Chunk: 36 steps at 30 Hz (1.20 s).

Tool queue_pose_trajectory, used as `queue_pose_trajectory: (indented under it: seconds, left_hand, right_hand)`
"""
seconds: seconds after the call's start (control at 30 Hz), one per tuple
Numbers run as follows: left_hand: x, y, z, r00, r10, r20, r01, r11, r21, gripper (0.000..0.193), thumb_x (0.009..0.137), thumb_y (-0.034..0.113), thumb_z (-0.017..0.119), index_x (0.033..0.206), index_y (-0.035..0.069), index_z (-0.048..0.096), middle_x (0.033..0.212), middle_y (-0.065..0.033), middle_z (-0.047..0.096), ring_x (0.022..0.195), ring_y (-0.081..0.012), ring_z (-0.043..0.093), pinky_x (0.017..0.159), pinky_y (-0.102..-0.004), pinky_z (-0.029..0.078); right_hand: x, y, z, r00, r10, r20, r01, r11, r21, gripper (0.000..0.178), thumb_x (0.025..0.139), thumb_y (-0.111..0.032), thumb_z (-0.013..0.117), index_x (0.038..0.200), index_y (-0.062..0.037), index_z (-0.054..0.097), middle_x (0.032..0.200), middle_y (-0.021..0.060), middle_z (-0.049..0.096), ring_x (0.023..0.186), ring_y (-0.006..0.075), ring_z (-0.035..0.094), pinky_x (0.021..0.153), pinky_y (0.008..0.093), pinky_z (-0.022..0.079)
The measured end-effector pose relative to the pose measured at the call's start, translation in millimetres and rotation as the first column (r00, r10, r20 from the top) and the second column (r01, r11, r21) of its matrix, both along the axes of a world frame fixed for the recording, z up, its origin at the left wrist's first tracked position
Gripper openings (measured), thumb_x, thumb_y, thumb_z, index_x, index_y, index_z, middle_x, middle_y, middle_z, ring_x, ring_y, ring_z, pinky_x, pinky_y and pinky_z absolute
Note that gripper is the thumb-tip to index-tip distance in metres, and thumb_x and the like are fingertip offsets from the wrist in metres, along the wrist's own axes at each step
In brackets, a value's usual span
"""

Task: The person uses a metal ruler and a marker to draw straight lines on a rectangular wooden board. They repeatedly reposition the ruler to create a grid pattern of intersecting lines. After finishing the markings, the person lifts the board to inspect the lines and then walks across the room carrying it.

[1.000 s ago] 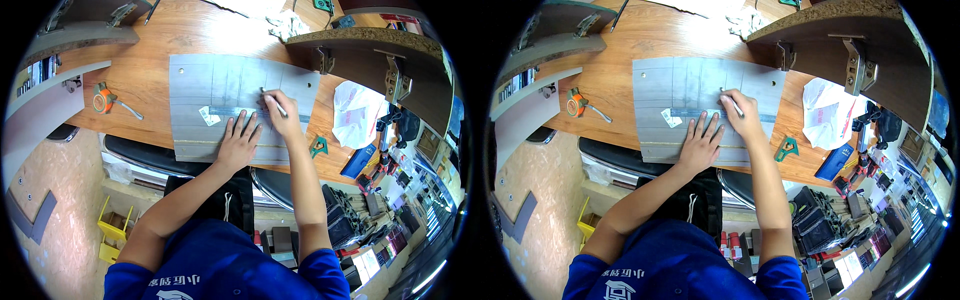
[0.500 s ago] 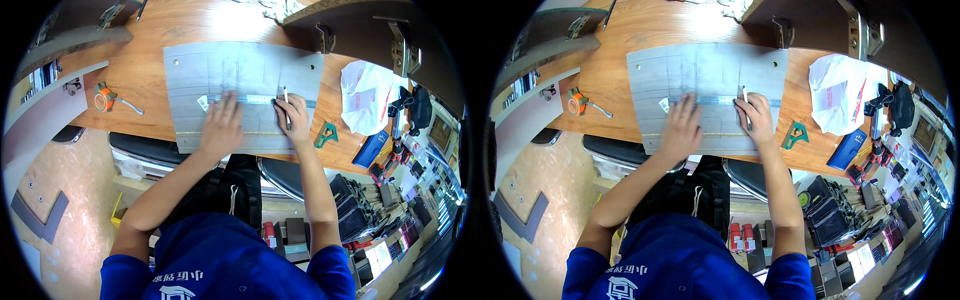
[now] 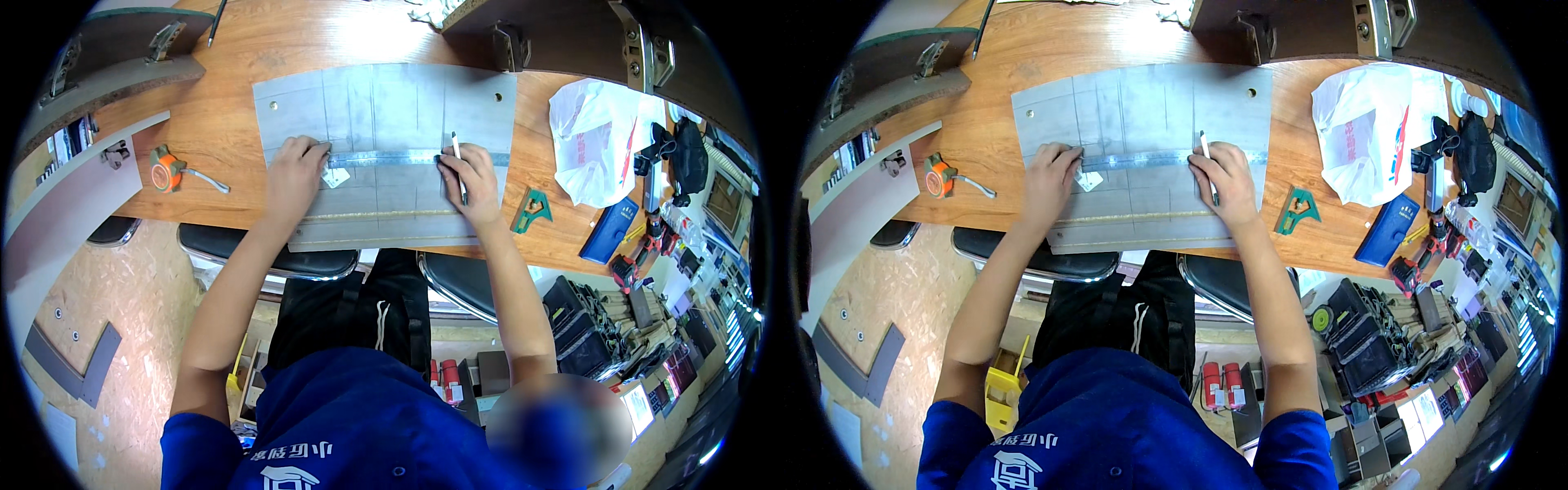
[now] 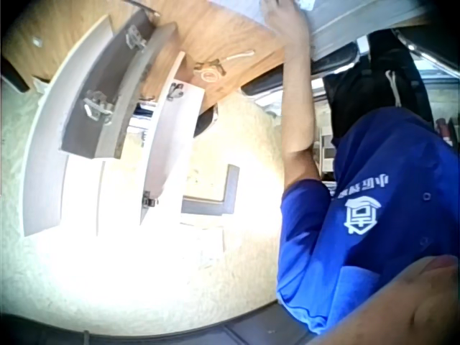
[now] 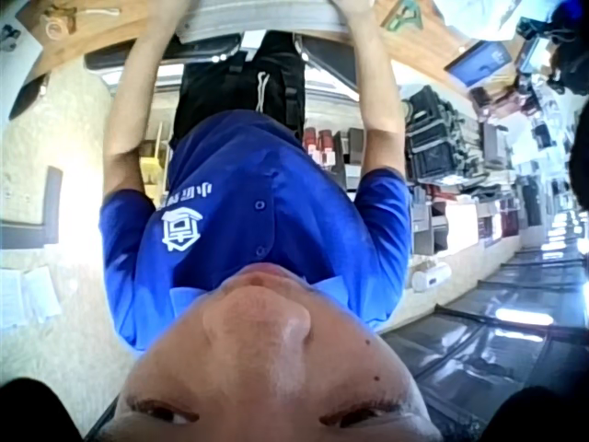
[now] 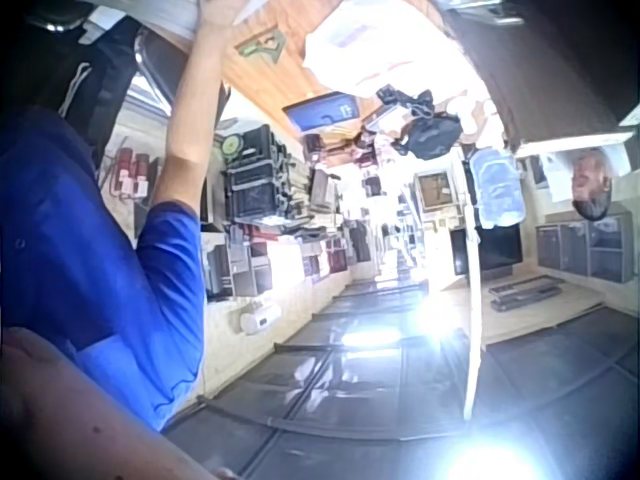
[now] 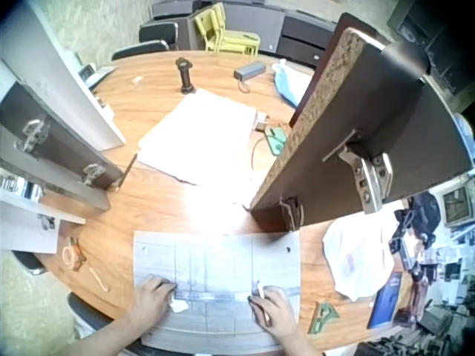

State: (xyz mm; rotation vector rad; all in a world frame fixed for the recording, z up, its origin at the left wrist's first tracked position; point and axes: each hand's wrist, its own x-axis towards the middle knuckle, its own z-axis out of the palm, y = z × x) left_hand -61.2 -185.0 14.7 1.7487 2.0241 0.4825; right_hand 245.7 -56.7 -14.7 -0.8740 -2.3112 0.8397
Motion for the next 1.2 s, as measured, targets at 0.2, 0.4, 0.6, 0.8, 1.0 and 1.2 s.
queue_pose_trajectory:
  seconds: [0.2,0.4,0.6,0.8,1.0,1.2]
  left_hand:
    - [-9.4,4.5,5.6,1.000,-0.025,-0.001,0.025,0.994,-0.110,0.012,0.089,0.010,0.072,0.099,0.003,0.072,0.099,-0.0090,0.064,0.096,-0.0300,0.064,0.082,-0.0407,0.054]
    - [-4.6,8.8,8.2,0.989,-0.122,-0.080,0.113,0.988,-0.109,0.010,0.090,0.012,0.070,0.095,0.004,0.066,0.096,-0.0099,0.060,0.095,-0.0295,0.063,0.080,-0.0400,0.055]
    - [-7.3,3.8,-3.3,0.961,-0.226,-0.156,0.214,0.973,-0.091,0.011,0.091,0.012,0.066,0.096,0.003,0.063,0.096,-0.0097,0.059,0.094,-0.0286,0.063,0.080,-0.0405,0.054]
    - [-11.4,-8.8,-4.4,0.950,-0.290,-0.117,0.282,0.956,-0.076,0.011,0.091,0.011,0.065,0.098,0.004,0.062,0.100,-0.0107,0.061,0.096,-0.0297,0.064,0.080,-0.0414,0.054]
    - [-4.8,-30.3,10.6,0.924,-0.369,-0.095,0.356,0.925,-0.133,0.012,0.086,0.009,0.062,0.097,0.004,0.061,0.101,-0.0112,0.062,0.098,-0.0300,0.064,0.084,-0.0414,0.054]
    - [2.2,-124.6,27.5,0.800,-0.588,0.122,0.600,0.779,-0.180,0.013,0.085,0.010,0.063,0.097,0.004,0.063,0.104,-0.0126,0.064,0.098,-0.0308,0.064,0.085,-0.0422,0.054]
  right_hand:
    - [1.5,0.5,1.4,1.000,0.012,0.018,-0.012,1.000,0.018,0.028,0.078,0.001,0.080,0.104,-0.0062,0.072,0.110,0.0090,0.070,0.103,0.0314,0.064,0.091,0.0423,0.052]
    - [13.0,0.4,2.8,1.000,-0.022,0.012,0.022,0.999,0.034,0.026,0.077,0.001,0.080,0.101,-0.0058,0.072,0.107,0.0082,0.071,0.102,0.0303,0.064,0.089,0.0414,0.051]
    - [15.3,-2.3,0.6,0.999,-0.053,0.009,0.053,0.998,0.044,0.026,0.078,0.000,0.080,0.102,-0.0062,0.072,0.107,0.0089,0.072,0.102,0.0307,0.064,0.090,0.0415,0.050]
    - [15.0,0.3,-1.4,0.999,-0.049,0.006,0.049,0.996,0.081,0.026,0.079,-0.002,0.080,0.103,-0.0074,0.072,0.106,0.0081,0.071,0.101,0.0300,0.064,0.089,0.0413,0.050]
    - [15.4,0.1,-2.0,0.999,-0.051,0.001,0.051,0.996,0.072,0.025,0.078,-0.002,0.081,0.101,-0.0078,0.072,0.105,0.0068,0.071,0.101,0.0291,0.064,0.089,0.0408,0.050]
    - [18.7,-0.1,-4.2,0.999,-0.054,0.005,0.053,0.995,0.086,0.025,0.078,-0.002,0.081,0.101,-0.0081,0.072,0.106,0.0067,0.071,0.102,0.0295,0.064,0.089,0.0409,0.050]
